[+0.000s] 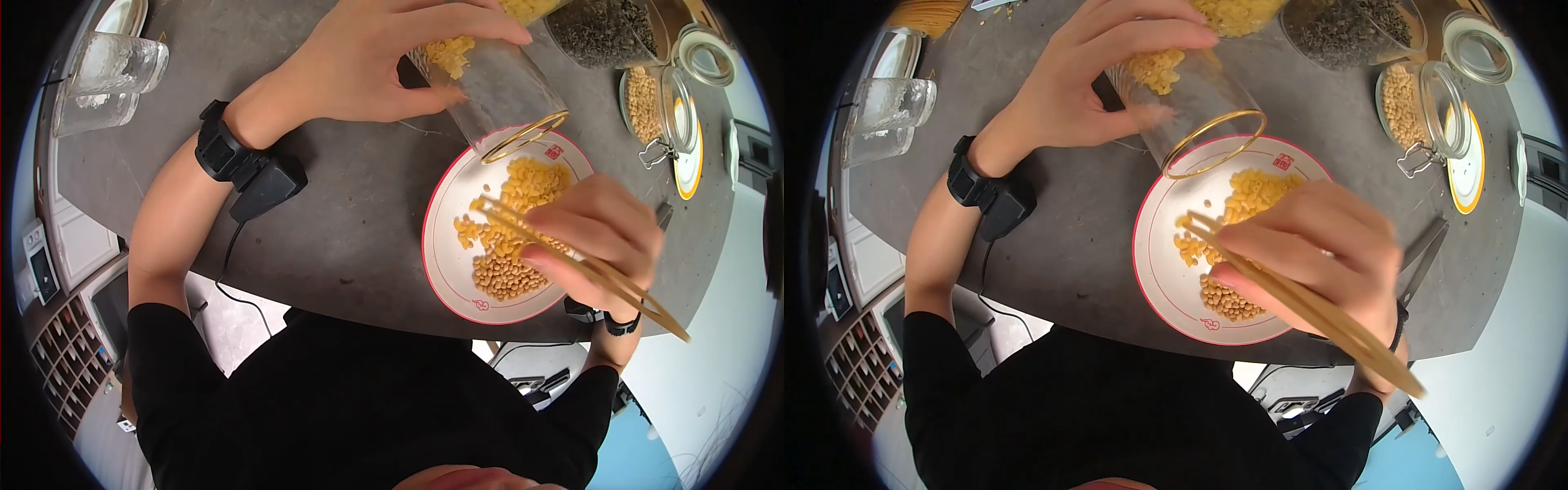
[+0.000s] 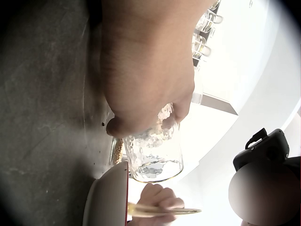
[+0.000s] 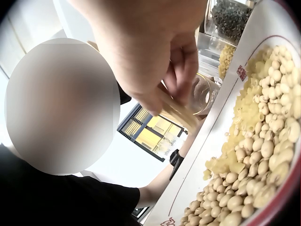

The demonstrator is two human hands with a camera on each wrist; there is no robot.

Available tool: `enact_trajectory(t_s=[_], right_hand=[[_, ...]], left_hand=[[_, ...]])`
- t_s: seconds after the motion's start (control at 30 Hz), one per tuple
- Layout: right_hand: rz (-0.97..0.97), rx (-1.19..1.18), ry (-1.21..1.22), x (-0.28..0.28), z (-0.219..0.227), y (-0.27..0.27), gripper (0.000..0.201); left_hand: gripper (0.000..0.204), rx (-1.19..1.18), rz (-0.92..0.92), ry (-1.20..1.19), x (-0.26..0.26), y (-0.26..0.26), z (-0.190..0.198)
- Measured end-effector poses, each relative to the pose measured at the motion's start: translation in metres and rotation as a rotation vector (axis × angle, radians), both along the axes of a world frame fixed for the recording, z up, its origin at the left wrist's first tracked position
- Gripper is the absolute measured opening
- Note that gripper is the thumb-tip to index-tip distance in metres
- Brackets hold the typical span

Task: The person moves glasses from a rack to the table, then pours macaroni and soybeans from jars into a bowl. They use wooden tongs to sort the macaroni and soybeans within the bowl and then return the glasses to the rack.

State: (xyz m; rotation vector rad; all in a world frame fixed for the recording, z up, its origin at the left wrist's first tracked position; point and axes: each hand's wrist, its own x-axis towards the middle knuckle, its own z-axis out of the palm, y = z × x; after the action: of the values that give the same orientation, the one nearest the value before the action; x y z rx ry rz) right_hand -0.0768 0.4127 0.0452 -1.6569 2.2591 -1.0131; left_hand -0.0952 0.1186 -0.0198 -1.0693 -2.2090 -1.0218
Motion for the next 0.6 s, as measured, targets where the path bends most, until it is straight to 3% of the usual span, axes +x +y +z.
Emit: enact_trajectory(t_s=[0.07,0.1,0.17,0.23,0.33,0.47,0.6], right_hand=[[-0.107,-0.373,0.132,0.000,-0.006,-0.001,0.036],[-0.106,-0.373,0.133,-0.002,-0.002,0.000,0.036],[-0.112,-0.203,0.228,-0.005,0.013,0.001,0.040],[-0.136,-0.236,0.144,-0.003,0.014,-0.002,0.034],[-0.071,0.050,0.022,-0.003,0.015,0.004,0.034],[-0.060,0.084,0.000,-0.001,0.005,0.007,0.036],[-0.058,0.100,0.003,0.001,0.004,0.005,0.036]], left_hand=[[0.062,0.009,0.005,-0.009,0.002,0.000,-0.001],[0.062,0.005,0.001,-0.008,0.002,-0.001,-0.001],[0.061,0.000,-0.006,-0.004,0.000,0.000,-0.001],[0.061,-0.017,0.005,0.018,-0.001,-0.001,-0.002],[0.061,-0.004,0.002,-0.001,0.001,0.000,0.000],[0.061,-0.019,-0.014,0.079,-0.010,-0.006,-0.018],[0.062,-0.011,-0.004,-0.009,0.000,-0.001,0.000]])
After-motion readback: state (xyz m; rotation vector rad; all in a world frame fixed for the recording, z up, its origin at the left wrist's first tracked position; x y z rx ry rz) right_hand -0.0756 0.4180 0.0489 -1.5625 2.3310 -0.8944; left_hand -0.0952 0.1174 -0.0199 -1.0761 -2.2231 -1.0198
